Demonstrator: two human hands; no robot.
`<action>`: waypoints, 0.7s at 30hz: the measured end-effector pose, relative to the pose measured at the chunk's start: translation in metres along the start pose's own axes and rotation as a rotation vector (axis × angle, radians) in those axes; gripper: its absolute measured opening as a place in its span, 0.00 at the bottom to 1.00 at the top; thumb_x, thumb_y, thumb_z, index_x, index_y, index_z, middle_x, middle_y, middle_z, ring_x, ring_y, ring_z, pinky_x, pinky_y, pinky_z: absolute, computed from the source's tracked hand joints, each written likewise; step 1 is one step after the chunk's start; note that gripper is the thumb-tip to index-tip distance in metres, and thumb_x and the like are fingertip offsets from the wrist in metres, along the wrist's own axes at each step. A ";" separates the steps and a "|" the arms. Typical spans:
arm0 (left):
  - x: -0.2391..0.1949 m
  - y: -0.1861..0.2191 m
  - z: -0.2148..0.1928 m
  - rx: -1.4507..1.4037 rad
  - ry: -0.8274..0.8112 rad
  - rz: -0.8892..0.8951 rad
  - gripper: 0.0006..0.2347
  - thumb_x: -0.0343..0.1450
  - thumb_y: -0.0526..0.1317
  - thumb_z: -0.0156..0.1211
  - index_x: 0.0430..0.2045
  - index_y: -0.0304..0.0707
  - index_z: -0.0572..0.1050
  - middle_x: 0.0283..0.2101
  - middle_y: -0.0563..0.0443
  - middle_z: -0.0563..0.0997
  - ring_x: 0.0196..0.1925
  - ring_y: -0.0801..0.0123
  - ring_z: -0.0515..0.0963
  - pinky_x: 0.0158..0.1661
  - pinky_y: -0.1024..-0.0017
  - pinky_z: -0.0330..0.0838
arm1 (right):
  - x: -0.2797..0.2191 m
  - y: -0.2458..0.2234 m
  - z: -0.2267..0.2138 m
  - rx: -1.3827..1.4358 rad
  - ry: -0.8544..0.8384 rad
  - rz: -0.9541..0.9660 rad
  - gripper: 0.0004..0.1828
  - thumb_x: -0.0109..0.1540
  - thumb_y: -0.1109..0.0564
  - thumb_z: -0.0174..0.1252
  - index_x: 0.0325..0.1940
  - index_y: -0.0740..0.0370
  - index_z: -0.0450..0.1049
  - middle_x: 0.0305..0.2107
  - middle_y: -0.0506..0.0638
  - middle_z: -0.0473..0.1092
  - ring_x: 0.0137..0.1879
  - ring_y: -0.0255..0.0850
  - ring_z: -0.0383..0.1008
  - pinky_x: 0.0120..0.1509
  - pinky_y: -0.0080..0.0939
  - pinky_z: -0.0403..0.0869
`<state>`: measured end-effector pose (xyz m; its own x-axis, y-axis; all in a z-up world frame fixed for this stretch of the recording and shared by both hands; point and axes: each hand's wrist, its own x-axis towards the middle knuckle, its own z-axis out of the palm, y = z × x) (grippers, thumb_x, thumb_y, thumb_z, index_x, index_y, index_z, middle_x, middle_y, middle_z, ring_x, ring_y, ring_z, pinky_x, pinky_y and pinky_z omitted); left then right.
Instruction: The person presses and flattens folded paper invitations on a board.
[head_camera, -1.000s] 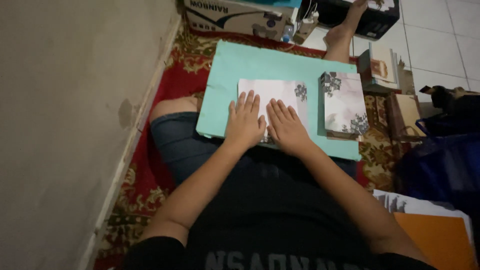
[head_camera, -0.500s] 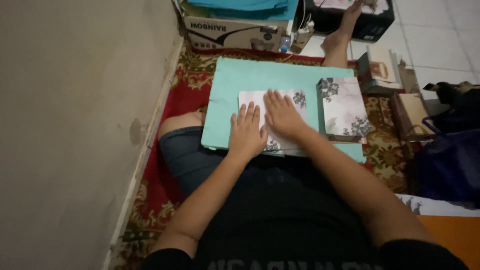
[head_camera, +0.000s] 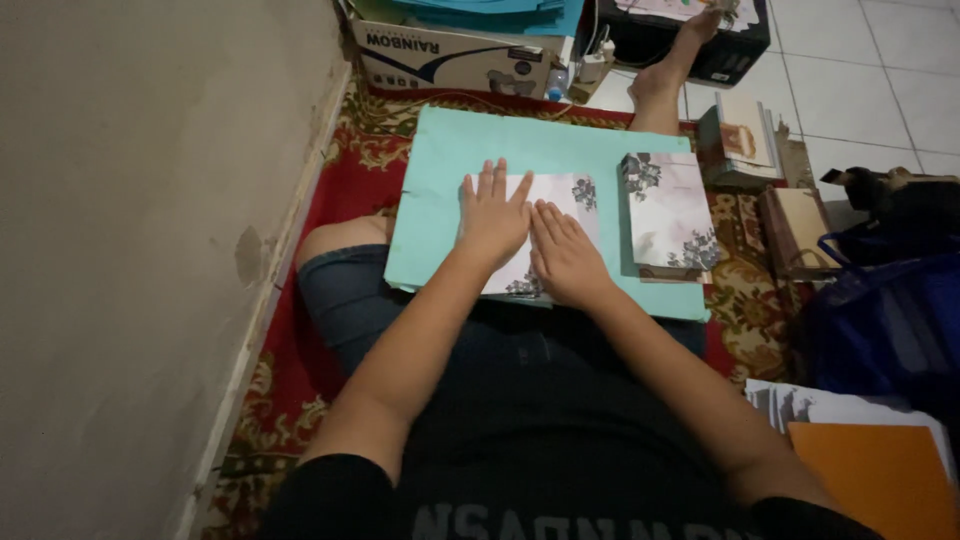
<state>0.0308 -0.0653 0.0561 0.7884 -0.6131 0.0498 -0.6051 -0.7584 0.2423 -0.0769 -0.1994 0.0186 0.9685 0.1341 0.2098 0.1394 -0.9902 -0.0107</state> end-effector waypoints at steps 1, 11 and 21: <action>-0.012 0.005 -0.005 -0.003 -0.003 0.002 0.24 0.78 0.50 0.32 0.72 0.57 0.58 0.77 0.33 0.50 0.79 0.40 0.43 0.70 0.39 0.33 | -0.002 0.000 0.002 -0.001 -0.004 0.002 0.35 0.69 0.47 0.41 0.79 0.64 0.53 0.75 0.61 0.53 0.80 0.52 0.51 0.79 0.52 0.54; -0.113 0.019 0.004 -0.126 -0.095 0.298 0.17 0.71 0.45 0.45 0.47 0.34 0.74 0.51 0.34 0.73 0.54 0.36 0.72 0.48 0.40 0.65 | -0.001 0.004 0.009 0.012 -0.039 0.003 0.36 0.68 0.46 0.37 0.79 0.62 0.52 0.76 0.59 0.49 0.81 0.51 0.47 0.81 0.52 0.50; -0.214 0.084 -0.098 -0.332 -0.191 1.029 0.12 0.75 0.48 0.52 0.26 0.48 0.78 0.28 0.55 0.79 0.31 0.53 0.80 0.29 0.58 0.67 | -0.002 -0.007 -0.020 0.172 -0.175 0.014 0.35 0.71 0.46 0.27 0.81 0.65 0.38 0.78 0.59 0.36 0.83 0.48 0.33 0.83 0.50 0.38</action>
<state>-0.1776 0.0234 0.1606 -0.1234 -0.9644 0.2340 -0.8811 0.2150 0.4212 -0.0836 -0.1939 0.0381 0.9896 0.1397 0.0358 0.1439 -0.9728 -0.1817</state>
